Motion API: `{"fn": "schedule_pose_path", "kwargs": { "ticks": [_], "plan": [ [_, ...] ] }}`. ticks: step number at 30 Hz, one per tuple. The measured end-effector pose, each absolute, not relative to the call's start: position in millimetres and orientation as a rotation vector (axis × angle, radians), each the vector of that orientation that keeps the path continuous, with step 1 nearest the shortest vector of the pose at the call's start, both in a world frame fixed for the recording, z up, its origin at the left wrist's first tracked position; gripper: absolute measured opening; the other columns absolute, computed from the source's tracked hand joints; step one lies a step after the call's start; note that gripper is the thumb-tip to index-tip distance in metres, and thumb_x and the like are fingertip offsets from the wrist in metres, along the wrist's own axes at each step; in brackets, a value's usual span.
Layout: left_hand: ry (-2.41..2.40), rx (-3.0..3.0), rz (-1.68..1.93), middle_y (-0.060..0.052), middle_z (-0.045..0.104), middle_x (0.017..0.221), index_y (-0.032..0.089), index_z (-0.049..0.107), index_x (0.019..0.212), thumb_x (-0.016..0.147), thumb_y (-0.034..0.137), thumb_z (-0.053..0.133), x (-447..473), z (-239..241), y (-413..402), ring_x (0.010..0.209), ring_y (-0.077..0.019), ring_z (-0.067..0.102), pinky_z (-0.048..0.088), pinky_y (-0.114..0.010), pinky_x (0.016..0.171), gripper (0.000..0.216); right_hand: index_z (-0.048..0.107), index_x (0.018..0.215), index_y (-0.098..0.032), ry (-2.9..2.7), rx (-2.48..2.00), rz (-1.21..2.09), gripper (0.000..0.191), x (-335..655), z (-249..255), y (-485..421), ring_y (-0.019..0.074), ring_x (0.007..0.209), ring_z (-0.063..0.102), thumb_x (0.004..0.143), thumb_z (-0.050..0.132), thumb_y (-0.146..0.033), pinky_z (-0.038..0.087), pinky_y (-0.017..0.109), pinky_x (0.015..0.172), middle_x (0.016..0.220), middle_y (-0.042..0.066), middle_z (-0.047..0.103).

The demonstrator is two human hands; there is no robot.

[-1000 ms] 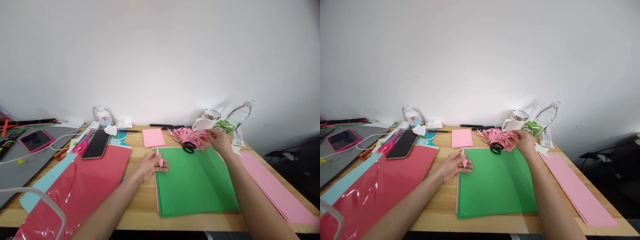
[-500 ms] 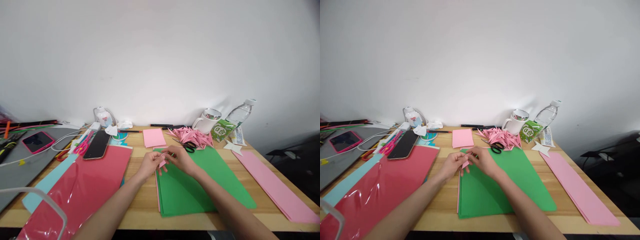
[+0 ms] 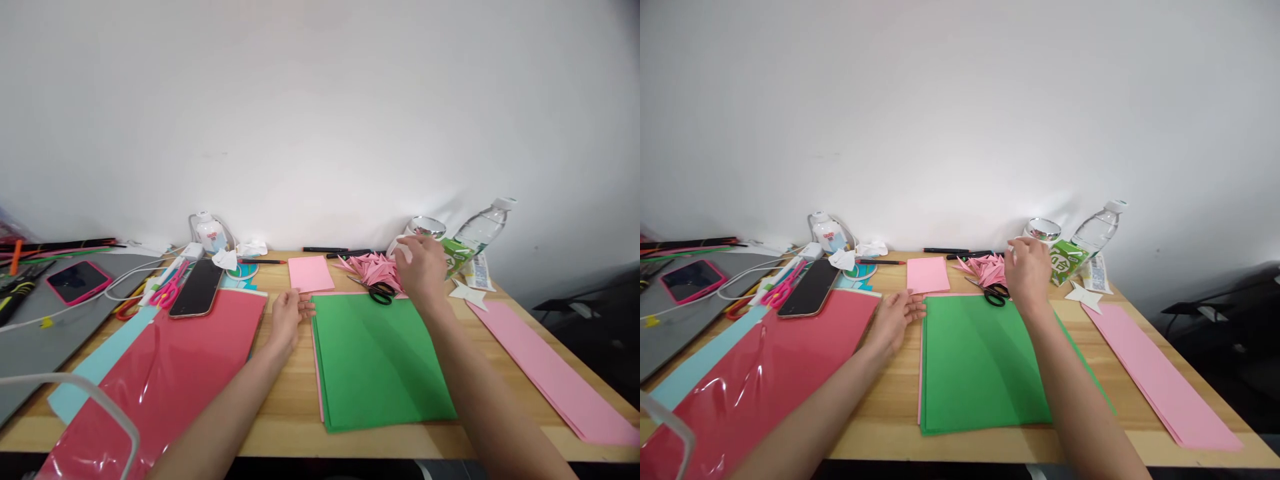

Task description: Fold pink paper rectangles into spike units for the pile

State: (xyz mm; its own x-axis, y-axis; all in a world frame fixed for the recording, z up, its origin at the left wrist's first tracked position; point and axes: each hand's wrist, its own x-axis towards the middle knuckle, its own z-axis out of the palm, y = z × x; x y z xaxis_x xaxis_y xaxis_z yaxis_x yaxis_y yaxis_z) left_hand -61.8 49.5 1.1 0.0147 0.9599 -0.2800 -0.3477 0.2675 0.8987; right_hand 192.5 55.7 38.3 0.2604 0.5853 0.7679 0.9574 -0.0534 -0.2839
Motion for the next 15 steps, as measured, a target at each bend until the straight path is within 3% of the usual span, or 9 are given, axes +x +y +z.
{"fn": "schedule_pose_path", "kwargs": {
  "ticks": [3,5,9,15],
  "plan": [
    [1.144,0.637,1.199,-0.003,0.062,0.063,0.014,0.050,0.085,0.086,0.020,0.043,-63,3,50,0.051,-0.0128,0.061,0.051,-0.026,0.054,0.010,0.067,0.094,-0.015,-1.752,-1.558,-0.302,0.020,163,20,62,0.0259,0.093,0.059,0.084,0.051,-0.022,0.048,0.042,0.083,0.096,0.014,0.065],
    [1.159,0.600,1.206,-0.002,0.061,0.058,0.014,0.049,0.086,0.087,0.019,0.040,-64,5,50,0.051,-0.0147,0.063,0.052,-0.028,0.056,0.010,0.065,0.100,-0.015,-2.028,-1.406,-0.081,0.022,139,3,68,0.0246,0.099,0.058,0.084,0.051,-0.018,0.048,0.041,0.086,0.105,0.015,0.063],
    [1.149,0.565,1.200,-0.002,0.060,0.053,0.015,0.047,0.086,0.087,0.017,0.038,-64,9,50,0.053,-0.0174,0.065,0.053,-0.031,0.060,0.009,0.066,0.100,-0.016,-2.197,-1.329,0.035,0.024,110,-22,81,0.0234,0.103,0.059,0.077,0.060,-0.013,0.047,0.038,0.089,0.111,0.013,0.063],
    [1.108,0.541,1.168,-0.008,0.064,0.058,0.013,0.047,0.083,0.091,0.017,0.029,-63,14,50,0.056,-0.0181,0.066,0.054,-0.034,0.065,0.020,0.072,0.082,-0.016,-2.282,-1.339,0.142,0.017,110,-26,95,0.0189,0.087,0.066,0.082,0.054,-0.015,0.050,0.031,0.080,0.097,0.010,0.070]
  ]
}}
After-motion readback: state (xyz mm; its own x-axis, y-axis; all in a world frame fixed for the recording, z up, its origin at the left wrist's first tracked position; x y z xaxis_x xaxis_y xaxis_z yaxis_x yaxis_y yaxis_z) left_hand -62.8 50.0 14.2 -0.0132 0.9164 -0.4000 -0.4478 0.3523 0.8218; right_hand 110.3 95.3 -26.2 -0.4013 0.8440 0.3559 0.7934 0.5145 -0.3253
